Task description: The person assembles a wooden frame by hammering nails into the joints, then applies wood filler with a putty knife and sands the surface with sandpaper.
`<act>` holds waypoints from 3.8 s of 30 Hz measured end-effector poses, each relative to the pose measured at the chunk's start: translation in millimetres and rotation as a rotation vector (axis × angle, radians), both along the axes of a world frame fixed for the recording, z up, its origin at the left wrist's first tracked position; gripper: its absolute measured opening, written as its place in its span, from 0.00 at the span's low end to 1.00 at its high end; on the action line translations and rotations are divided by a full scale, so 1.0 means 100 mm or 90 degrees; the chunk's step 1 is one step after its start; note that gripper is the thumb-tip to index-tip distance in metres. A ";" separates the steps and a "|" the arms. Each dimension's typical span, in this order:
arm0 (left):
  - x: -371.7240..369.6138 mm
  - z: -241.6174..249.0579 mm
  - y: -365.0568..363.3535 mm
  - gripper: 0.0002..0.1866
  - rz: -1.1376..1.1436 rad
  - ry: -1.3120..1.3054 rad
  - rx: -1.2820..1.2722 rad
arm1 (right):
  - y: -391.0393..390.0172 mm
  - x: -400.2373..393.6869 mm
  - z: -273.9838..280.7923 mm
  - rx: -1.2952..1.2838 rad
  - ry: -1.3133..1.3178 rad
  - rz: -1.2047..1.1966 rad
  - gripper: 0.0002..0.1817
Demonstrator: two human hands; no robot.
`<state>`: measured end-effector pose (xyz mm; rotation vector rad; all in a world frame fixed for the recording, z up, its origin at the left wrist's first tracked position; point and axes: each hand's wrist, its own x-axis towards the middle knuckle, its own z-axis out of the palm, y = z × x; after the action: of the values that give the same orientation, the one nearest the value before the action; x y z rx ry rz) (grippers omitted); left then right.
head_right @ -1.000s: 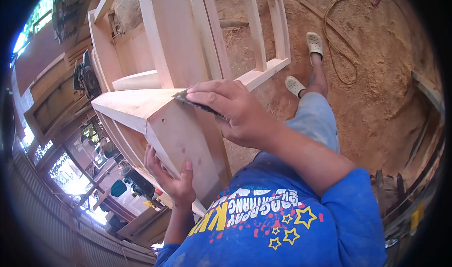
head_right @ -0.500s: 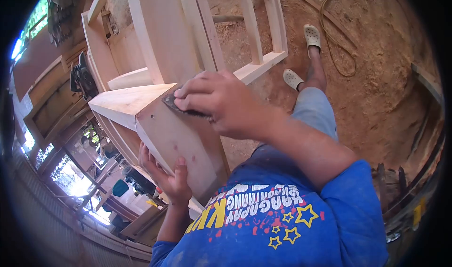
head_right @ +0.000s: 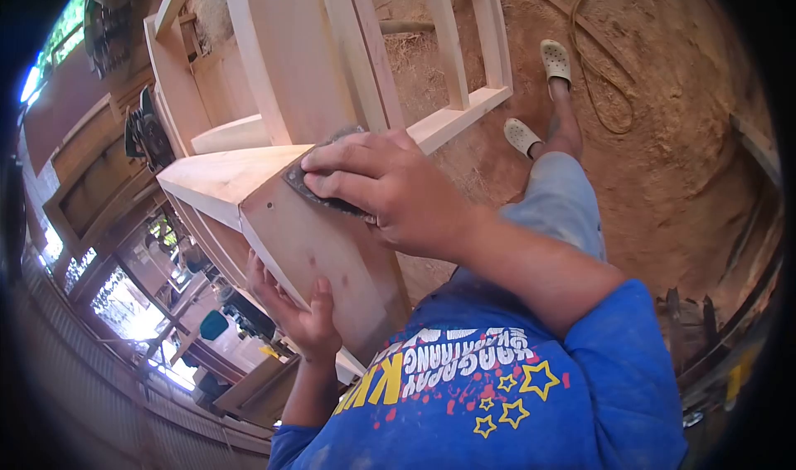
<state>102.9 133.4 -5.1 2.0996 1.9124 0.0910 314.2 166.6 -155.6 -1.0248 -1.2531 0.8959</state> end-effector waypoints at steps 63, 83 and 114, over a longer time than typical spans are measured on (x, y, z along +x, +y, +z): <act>0.10 0.11 0.07 0.50 -0.006 -0.012 0.041 | 0.17 0.20 0.98 -0.613 0.634 0.108 0.28; 0.13 0.11 0.09 0.47 0.021 -0.009 0.037 | 0.17 0.48 0.54 -0.669 0.753 0.105 0.25; 0.05 0.08 0.13 0.50 0.028 -0.044 0.020 | 1.00 0.92 1.03 -0.532 0.353 0.126 0.20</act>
<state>108.1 146.2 2.7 2.0474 1.9287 0.2009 405.8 266.4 -52.9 -1.1672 -0.4917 1.7959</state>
